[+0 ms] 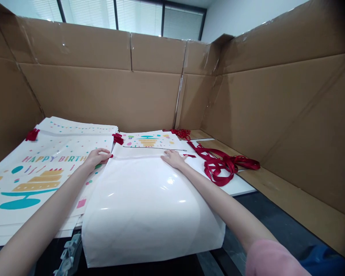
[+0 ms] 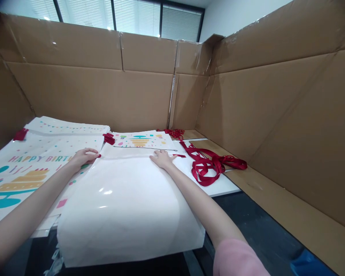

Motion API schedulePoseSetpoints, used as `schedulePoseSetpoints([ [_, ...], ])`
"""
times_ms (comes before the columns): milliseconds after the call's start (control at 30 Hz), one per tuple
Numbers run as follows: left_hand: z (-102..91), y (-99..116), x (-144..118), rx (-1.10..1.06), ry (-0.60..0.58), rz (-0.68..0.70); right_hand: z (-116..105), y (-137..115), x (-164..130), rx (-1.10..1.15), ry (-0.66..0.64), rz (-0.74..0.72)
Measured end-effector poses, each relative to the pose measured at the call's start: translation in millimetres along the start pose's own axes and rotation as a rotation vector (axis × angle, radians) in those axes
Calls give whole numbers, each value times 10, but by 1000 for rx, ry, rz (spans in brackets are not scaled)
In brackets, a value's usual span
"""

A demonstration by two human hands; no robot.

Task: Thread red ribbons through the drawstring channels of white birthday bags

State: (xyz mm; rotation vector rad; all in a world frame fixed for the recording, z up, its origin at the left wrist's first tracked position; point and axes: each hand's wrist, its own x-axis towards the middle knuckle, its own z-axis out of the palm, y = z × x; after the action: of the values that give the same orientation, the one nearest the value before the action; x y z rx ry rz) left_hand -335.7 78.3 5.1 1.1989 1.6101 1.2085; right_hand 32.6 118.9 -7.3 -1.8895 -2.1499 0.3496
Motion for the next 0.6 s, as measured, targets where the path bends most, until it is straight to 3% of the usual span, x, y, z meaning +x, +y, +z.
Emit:
schedulePoseSetpoints([
  [600,-15,-35,47,118,24,20,-24,-33,-43,28,9,4],
])
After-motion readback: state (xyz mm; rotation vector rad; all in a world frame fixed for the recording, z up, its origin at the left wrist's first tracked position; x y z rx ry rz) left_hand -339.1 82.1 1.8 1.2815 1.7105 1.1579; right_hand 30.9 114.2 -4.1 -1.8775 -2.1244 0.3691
